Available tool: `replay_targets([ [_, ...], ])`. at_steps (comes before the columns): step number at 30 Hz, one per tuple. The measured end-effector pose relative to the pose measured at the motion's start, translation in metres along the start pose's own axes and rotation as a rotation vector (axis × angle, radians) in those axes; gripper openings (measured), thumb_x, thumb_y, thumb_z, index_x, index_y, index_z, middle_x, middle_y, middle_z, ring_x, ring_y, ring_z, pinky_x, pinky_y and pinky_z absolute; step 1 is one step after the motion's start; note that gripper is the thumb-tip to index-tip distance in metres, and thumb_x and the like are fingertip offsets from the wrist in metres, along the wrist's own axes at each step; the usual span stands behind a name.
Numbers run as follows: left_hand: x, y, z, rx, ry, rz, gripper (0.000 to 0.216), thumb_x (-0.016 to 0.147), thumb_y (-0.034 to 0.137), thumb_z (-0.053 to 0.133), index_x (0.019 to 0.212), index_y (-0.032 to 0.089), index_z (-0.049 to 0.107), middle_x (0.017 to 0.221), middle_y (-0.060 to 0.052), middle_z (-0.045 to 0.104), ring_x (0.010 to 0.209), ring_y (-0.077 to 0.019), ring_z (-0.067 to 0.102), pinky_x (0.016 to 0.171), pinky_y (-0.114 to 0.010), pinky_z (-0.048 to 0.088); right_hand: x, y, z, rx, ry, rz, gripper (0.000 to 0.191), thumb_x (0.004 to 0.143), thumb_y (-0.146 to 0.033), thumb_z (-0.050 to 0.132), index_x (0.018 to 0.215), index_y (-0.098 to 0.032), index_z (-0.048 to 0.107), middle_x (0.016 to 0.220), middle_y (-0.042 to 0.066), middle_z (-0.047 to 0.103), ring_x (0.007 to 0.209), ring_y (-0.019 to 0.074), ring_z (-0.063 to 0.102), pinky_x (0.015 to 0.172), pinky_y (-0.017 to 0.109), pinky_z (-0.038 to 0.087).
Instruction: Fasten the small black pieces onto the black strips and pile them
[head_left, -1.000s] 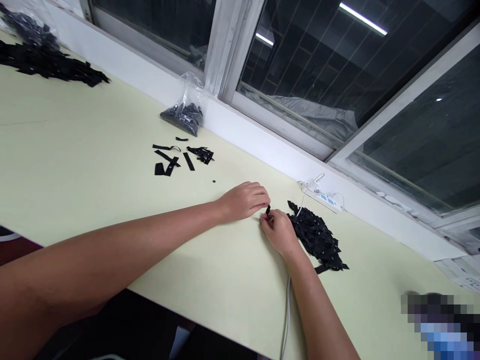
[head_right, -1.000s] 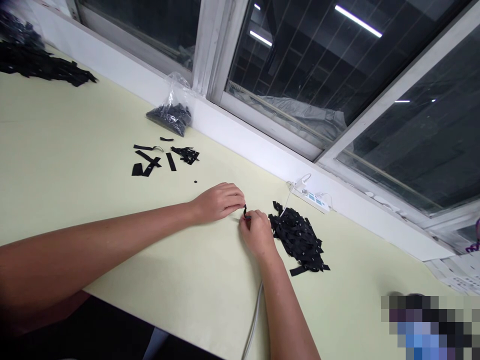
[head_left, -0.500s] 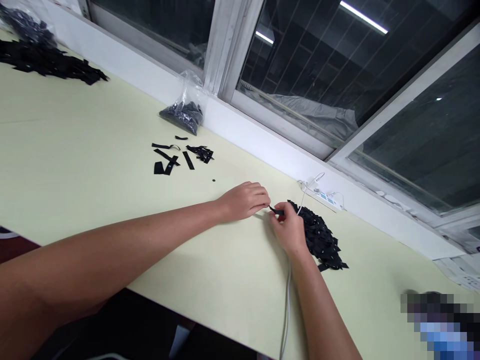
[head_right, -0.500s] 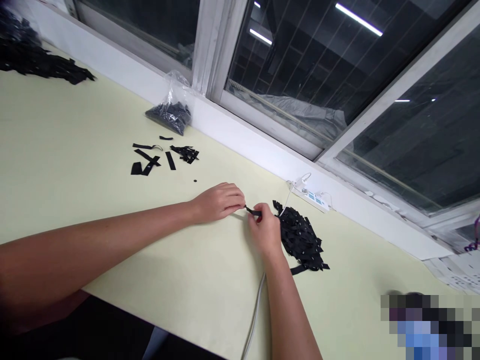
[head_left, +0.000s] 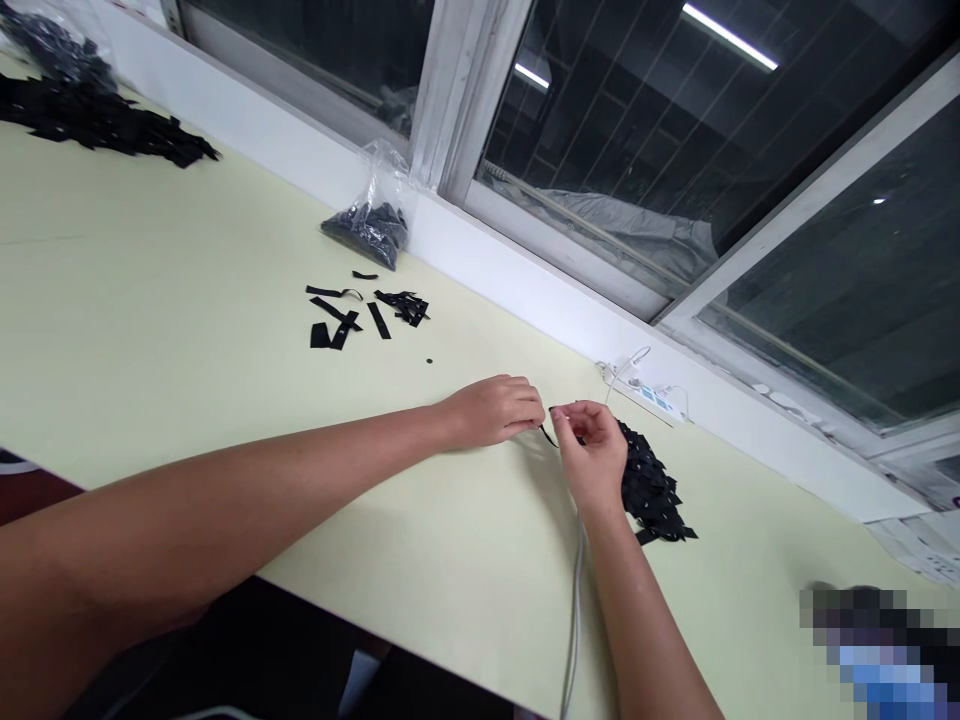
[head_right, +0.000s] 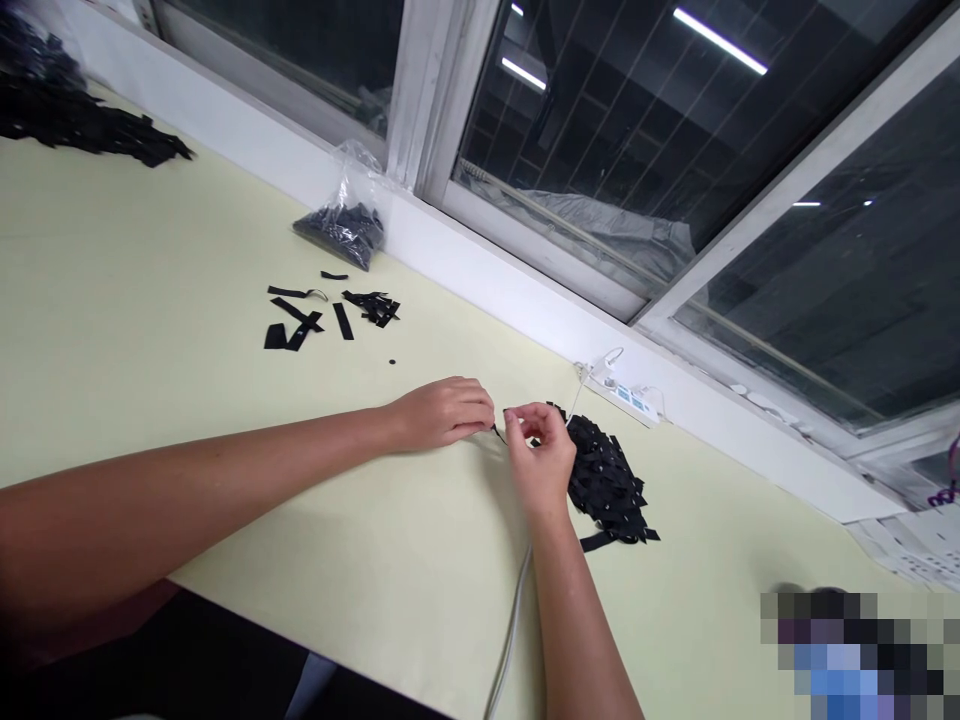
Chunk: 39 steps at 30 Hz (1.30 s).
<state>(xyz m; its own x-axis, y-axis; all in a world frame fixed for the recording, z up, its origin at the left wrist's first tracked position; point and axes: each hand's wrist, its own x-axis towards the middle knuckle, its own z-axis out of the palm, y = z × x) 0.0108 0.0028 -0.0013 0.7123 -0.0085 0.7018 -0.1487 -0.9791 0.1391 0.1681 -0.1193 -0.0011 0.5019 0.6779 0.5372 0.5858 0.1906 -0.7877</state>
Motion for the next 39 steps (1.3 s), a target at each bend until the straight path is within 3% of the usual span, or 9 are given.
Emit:
replay_targets([
  [6, 0.0, -0.001, 0.004, -0.113, 0.003, -0.047, 0.017, 0.097, 0.018, 0.048, 0.092, 0.017, 0.064, 0.092, -0.005, 0.07, 0.088, -0.018, 0.057, 0.085, -0.034, 0.046, -0.003, 0.002, 0.002, 0.056, -0.149, 0.031, 0.027, 0.079, -0.039, 0.074, 0.091, -0.019, 0.061, 0.085, 0.005, 0.072, 0.075, 0.017, 0.066, 0.071, 0.031, 0.052],
  [17, -0.004, 0.001, 0.004, -0.221, -0.044, -0.216, 0.011, 0.094, 0.017, 0.052, 0.093, 0.018, 0.063, 0.092, -0.005, 0.066, 0.093, -0.0191, 0.056, 0.083, -0.032, 0.045, -0.003, 0.004, 0.001, 0.082, -0.226, 0.043, 0.02, 0.08, -0.035, 0.074, 0.089, -0.021, 0.062, 0.081, 0.003, 0.068, 0.073, 0.0164, 0.064, 0.07, 0.031, 0.051],
  [39, -0.004, 0.006, 0.001, -0.297, -0.083, -0.305, 0.008, 0.093, 0.016, 0.049, 0.097, 0.018, 0.055, 0.097, -0.005, 0.062, 0.092, -0.0179, 0.055, 0.08, -0.03, 0.043, -0.004, 0.0, -0.001, 0.205, -0.333, 0.141, 0.029, 0.075, -0.032, 0.079, 0.091, -0.023, 0.058, 0.094, 0.005, 0.07, 0.085, 0.0184, 0.067, 0.082, 0.036, 0.053],
])
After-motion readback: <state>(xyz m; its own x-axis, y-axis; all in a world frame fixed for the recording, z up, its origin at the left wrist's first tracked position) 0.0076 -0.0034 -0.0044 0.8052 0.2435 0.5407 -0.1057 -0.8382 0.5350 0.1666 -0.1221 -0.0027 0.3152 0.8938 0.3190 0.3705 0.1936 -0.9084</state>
